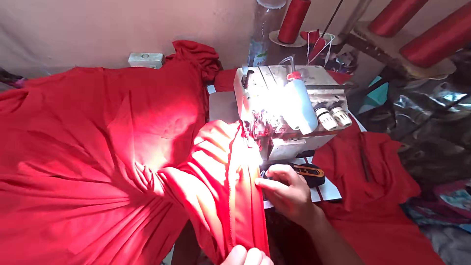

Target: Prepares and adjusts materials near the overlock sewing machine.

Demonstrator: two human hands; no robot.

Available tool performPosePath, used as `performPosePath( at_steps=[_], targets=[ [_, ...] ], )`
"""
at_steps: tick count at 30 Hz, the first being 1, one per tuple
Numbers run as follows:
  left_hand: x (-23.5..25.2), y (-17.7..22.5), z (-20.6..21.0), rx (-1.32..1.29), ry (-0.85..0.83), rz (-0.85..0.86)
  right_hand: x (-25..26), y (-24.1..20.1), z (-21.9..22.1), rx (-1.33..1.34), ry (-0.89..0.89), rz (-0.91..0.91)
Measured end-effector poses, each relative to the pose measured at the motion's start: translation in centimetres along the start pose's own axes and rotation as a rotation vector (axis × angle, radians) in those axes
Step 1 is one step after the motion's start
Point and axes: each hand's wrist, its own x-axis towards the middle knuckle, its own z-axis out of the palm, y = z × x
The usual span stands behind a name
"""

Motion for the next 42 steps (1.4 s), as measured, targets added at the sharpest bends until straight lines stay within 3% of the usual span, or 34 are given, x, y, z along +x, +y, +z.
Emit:
performPosePath(
  at_steps=[3, 7, 17, 22, 25, 29, 33, 38, 42],
  targets=[
    [0.9, 0.5, 2.0, 0.169, 0.224, -0.17, 1.1, 1.0, 0.0, 0.03, -0.009, 0.026],
    [3.1, -1.5, 0.6, 0.147, -0.009, -0.02, 2.6, 2.1, 0.1, 0.036, -0.018, 0.06],
    [3.4, -2.6, 3.6, 0.127, 0.144, -0.102, 3.3, 2.6, -0.5, -0.06, -0.131, 0.138],
    [1.0, -3.0, 5.4, 0.176, 0.215, -0.184, 2.1, 2.0, -5.2, -0.161, -0.114, 0.244],
    [-2.0, -2.7, 5.8, 0.188, 0.199, -0.232, 0.9, 2.4, -9.2, -0.367, -0.307, 0.395],
    [-6.7, -1.5, 7.7, -0.015, 0.176, -0.237, 0.1, 3.2, -10.5, -0.393, -0.599, 0.546],
    [-11.0, 0.1, 11.0, -0.227, 0.027, -0.335, -0.1, 3.7, -10.2, -0.328, -0.58, 0.558],
    [-12.0, -0.6, 15.5, -0.755, -0.144, -0.757, 0.0, 3.5, -10.5, -0.255, -0.575, 0.523],
    [-10.1, -0.8, 16.0, -0.756, -0.043, -0.873, -0.7, 1.5, -13.3, -0.128, -0.458, 0.532]
  ],
)
